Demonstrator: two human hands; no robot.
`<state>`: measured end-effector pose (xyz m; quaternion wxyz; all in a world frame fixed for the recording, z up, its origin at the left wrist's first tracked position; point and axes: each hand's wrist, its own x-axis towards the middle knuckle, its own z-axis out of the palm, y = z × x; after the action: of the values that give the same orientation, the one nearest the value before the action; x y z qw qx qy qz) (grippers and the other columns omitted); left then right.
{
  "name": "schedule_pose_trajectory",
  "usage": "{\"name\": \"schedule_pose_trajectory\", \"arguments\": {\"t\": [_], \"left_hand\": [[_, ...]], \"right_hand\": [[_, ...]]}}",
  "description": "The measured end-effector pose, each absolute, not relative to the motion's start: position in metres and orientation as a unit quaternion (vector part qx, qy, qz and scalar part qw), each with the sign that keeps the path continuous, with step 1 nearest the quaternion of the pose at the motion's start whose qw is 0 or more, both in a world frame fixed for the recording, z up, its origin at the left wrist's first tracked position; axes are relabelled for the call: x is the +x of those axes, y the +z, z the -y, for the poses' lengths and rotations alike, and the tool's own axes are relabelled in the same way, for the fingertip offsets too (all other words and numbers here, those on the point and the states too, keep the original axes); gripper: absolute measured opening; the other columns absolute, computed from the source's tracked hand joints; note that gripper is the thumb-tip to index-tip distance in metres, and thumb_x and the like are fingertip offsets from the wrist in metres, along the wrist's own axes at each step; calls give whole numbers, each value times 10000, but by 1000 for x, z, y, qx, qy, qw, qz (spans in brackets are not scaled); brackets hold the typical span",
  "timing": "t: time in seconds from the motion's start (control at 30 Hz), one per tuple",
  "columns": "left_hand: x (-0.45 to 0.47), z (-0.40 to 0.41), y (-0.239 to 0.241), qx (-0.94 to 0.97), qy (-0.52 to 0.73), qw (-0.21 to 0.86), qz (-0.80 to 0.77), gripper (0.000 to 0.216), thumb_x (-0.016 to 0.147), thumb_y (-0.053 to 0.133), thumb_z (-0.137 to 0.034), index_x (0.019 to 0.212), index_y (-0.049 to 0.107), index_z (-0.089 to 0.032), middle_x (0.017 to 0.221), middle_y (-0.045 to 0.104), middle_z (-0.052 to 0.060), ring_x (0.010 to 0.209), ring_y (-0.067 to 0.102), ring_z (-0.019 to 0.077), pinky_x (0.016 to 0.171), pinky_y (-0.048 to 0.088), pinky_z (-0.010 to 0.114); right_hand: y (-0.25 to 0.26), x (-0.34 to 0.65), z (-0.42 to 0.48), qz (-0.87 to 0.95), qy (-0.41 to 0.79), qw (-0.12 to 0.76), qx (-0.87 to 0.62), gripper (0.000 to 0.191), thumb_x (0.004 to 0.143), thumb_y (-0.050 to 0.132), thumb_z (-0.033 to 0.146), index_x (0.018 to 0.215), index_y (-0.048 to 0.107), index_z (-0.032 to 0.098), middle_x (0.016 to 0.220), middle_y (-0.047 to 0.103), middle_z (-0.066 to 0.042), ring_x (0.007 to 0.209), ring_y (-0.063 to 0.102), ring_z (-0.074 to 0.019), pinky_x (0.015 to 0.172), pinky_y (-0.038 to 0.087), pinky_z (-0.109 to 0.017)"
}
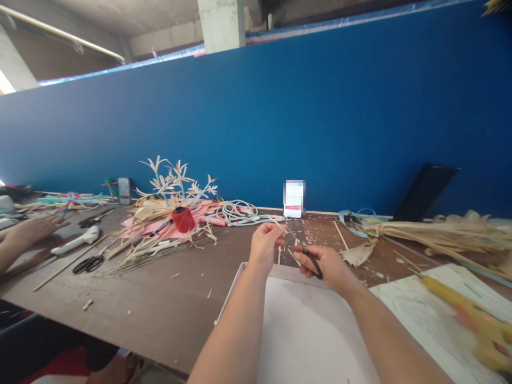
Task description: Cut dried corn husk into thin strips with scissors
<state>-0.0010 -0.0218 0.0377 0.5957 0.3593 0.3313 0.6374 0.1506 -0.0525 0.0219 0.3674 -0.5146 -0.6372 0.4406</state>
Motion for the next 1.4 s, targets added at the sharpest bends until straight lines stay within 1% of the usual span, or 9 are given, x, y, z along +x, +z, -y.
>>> {"name": "schedule_pose_trajectory", "arguments": {"t": [0.1,0.27,0.4,0.57,0.77,0.87,1.03,1.1,1.4], "left_hand": [[-2,22,37,363,634,609,-308,205,591,668,-193,626,477,-126,778,639,59,501,482,23,457,369,136],[-3,22,35,363,634,618,-290,189,619,639,-177,653,457,-138,753,633,48,501,487,32,447,369,138],[-3,21,35,356,634,622,-292,194,635,666,-202,688,493,-129,731,614,39,550,534,49,469,418,134],[-3,21,36,348,627,634,-289,217,655,691,-239,742,540,-109,785,630,68,663,599,80,567,492,147],[-4,21,38,332,619,642,-306,246,642,702,-191,832,573,-104,809,639,78,647,603,84,529,492,139],[-5,20,37,335,621,637,-310,233,653,695,-243,804,589,-101,792,633,70,609,585,71,488,475,130],[-5,19,34,329,622,633,-322,232,639,701,-284,741,591,-106,633,585,11,497,517,34,438,422,112],[-5,19,33,325,619,635,-328,232,633,703,-287,730,591,-109,614,579,5,475,502,28,436,413,112],[-4,19,33,309,630,638,-316,217,634,701,-255,725,586,-95,644,591,29,542,540,50,493,449,130]], "right_hand": [[24,150,54,632,451,364,-515,503,713,596,477,1057,619,111,550,613,-20,469,506,-110,479,399,-230],[25,148,55,626,457,360,-519,497,703,606,478,1043,628,116,542,608,-17,467,510,-114,483,405,-237],[23,149,54,625,456,362,-520,502,699,612,475,1045,630,111,544,615,-23,466,510,-112,478,403,-235],[22,149,54,629,457,363,-514,509,702,609,475,1056,623,109,556,621,-25,475,515,-115,485,407,-239],[24,149,56,626,465,365,-509,495,701,611,474,1028,628,103,558,612,-25,487,526,-120,495,410,-243],[26,149,59,624,480,357,-503,495,704,611,468,1040,621,104,564,611,-25,482,517,-113,491,402,-237],[28,146,62,627,507,335,-488,504,710,606,468,1067,606,112,589,622,-28,492,513,-108,483,379,-226],[29,145,63,628,510,335,-482,525,705,608,474,1084,598,111,592,622,-28,488,513,-109,478,371,-228],[27,144,62,632,506,333,-484,514,700,612,485,1057,609,115,593,625,-28,500,518,-116,495,380,-236]]}}
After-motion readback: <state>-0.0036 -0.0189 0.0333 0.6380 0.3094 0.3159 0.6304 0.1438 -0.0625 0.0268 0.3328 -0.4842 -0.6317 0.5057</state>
